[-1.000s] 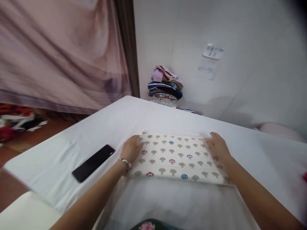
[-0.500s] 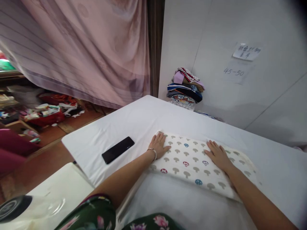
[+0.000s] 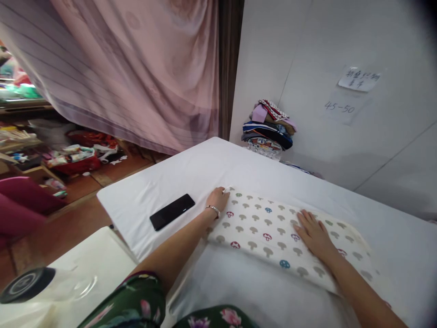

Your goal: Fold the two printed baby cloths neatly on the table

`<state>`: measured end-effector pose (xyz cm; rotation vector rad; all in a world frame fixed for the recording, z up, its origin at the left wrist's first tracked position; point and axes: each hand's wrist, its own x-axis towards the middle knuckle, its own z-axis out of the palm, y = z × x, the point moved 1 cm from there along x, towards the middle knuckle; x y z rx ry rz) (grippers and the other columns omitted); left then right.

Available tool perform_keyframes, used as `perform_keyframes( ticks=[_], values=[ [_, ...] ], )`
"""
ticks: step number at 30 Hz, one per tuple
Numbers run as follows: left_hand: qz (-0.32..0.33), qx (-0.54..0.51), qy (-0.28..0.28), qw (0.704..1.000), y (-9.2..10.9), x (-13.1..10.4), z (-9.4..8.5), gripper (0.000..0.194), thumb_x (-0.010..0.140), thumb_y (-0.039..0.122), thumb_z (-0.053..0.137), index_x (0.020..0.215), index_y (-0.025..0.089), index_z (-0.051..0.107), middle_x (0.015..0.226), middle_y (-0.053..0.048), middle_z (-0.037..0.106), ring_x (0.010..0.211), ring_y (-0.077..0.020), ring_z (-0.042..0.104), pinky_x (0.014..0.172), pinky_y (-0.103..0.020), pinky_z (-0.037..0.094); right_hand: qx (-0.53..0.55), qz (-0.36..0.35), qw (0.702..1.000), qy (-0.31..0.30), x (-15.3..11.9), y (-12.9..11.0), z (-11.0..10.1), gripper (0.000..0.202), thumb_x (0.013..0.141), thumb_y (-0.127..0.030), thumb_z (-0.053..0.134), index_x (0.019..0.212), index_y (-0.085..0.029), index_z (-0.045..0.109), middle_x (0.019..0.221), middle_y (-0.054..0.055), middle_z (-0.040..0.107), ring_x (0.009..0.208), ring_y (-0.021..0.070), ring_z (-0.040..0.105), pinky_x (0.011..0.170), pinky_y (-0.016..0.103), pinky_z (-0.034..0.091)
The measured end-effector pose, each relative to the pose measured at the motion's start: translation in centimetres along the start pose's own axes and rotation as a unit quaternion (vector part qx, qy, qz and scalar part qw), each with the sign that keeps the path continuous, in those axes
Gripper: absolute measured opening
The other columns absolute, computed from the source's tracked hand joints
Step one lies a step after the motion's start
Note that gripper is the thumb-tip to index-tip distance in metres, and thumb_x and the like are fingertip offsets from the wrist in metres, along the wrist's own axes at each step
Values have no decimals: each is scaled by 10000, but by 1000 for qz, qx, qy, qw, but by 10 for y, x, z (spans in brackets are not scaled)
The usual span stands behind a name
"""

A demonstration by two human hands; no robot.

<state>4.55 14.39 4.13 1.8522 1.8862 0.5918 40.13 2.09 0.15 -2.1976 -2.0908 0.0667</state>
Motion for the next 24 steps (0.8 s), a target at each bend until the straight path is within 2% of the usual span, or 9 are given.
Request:
perform_keyframes(
  ticks=[3,7,10,14,19,24],
  values=[
    [-35,-6,-19,999,-5,4,-2,382,817,444,452,1042,161,578,1025,-111,639,934,-231,586,777,-320,422,25,-23,999,8,-6,-17,-4,569,889,-508,231,1374,-228,332,1478,40,214,1359,239,140,1080,504,185],
    [-42,-11,-26,999,-5,4,-1,311,822,449,438,911,191,587,912,-70,665,849,-203,604,704,-286,420,62,-62,996,9,-16,-37,-2,557,878,-529,295,1377,-283,314,1472,26,231,1352,247,168,1080,492,202],
    [-48,-6,-28,998,-7,3,-1,273,835,409,421,873,185,573,883,-73,665,837,-195,603,690,-278,415,78,-61,995,15,-18,-40,2,547,867,-533,332,1344,-268,373,1456,47,272,1343,251,203,1074,478,230],
    [-52,14,-47,997,-11,4,-3,205,785,336,480,836,161,575,908,-116,661,869,-235,598,696,-304,414,92,-70,993,25,-18,-37,5,528,850,-529,359,1280,-240,464,1433,67,321,1328,268,245,1060,487,254],
    [-37,19,-67,997,-7,3,-11,275,786,383,464,892,159,582,986,-131,651,912,-245,595,717,-312,420,103,-62,992,35,-19,-32,4,528,842,-508,356,1253,-209,498,1407,81,367,1320,264,267,1048,480,280],
    [-32,10,-104,994,-4,-14,-30,490,765,532,469,1088,171,550,1014,-108,658,911,-223,609,708,-281,435,87,-39,995,28,-28,-35,-1,550,849,-507,324,1269,-190,484,1401,85,377,1316,266,276,1055,487,269]
  ],
)
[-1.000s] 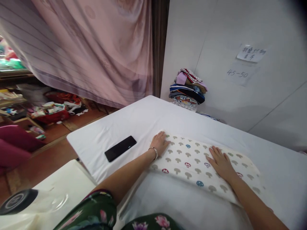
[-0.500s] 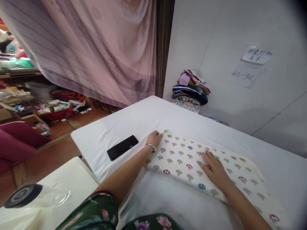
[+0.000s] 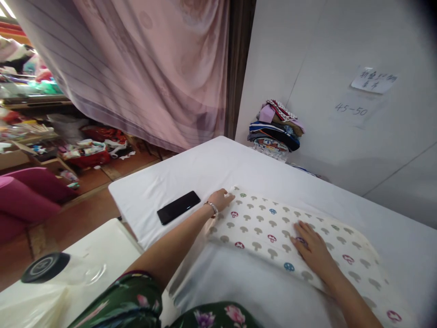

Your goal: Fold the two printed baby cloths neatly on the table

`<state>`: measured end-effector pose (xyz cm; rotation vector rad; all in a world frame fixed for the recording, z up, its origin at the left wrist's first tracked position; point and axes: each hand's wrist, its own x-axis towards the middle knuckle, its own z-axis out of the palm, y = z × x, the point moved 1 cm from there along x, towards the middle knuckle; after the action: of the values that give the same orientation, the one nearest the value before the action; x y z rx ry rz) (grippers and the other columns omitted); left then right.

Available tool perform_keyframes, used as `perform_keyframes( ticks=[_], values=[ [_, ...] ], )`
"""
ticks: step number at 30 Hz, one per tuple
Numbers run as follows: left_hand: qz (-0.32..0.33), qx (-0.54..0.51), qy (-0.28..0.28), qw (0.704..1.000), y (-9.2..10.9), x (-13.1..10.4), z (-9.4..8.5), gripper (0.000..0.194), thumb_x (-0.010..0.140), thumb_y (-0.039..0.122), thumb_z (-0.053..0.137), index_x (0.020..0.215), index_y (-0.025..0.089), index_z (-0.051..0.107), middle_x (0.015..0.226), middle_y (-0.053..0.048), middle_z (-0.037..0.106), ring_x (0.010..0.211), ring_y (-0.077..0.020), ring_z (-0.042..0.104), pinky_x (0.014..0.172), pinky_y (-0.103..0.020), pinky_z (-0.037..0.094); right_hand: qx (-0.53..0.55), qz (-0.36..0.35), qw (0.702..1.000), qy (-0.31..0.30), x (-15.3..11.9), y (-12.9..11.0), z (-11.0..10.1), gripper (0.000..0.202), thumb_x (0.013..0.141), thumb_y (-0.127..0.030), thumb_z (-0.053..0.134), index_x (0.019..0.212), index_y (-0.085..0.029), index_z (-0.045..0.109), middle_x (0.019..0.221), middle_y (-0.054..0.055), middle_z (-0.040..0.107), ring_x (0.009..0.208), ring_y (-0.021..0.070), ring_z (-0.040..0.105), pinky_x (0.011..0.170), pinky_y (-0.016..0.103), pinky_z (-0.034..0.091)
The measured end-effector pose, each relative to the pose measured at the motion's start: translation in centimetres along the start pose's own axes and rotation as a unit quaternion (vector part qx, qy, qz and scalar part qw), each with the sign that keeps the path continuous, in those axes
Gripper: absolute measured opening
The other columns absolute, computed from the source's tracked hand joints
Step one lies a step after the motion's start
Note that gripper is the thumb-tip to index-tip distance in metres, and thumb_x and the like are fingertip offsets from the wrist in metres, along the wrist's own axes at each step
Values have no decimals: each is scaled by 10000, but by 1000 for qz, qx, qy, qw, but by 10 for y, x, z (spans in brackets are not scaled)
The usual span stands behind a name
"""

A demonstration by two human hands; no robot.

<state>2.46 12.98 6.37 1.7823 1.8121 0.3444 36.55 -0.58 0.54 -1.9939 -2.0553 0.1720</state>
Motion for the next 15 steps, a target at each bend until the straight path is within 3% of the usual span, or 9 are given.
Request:
perform_keyframes(
  ticks=[4,8,12,15],
  values=[
    [-5,-9,-50,999,-11,-31,-8,535,735,533,512,1144,190,535,968,-79,674,848,-210,630,684,-270,439,7,-24,1000,-7,-25,-13,-9,529,861,-510,327,1325,-272,415,1427,14,332,1328,252,246,1077,492,247],
    [-10,-35,-74,997,-26,-62,-7,450,731,509,513,1054,202,571,833,-45,679,739,-191,627,606,-260,420,5,-48,999,-20,-59,-14,-8,535,849,-519,352,1365,-379,317,1432,-35,305,1323,255,249,1075,536,240],
    [14,-18,-64,998,-34,-81,-6,292,742,478,491,736,199,575,663,-14,622,640,-170,578,543,-254,357,-21,-31,999,15,-85,8,-1,612,810,-534,381,1367,-524,125,1409,-63,337,1305,256,275,1052,569,265],
    [36,-36,-37,998,-37,-89,-6,281,755,443,474,617,200,496,601,5,575,606,-150,537,536,-249,328,-62,15,995,76,-99,31,2,692,767,-563,385,1347,-562,8,1346,-20,436,1274,266,327,1011,596,292]
  ],
)
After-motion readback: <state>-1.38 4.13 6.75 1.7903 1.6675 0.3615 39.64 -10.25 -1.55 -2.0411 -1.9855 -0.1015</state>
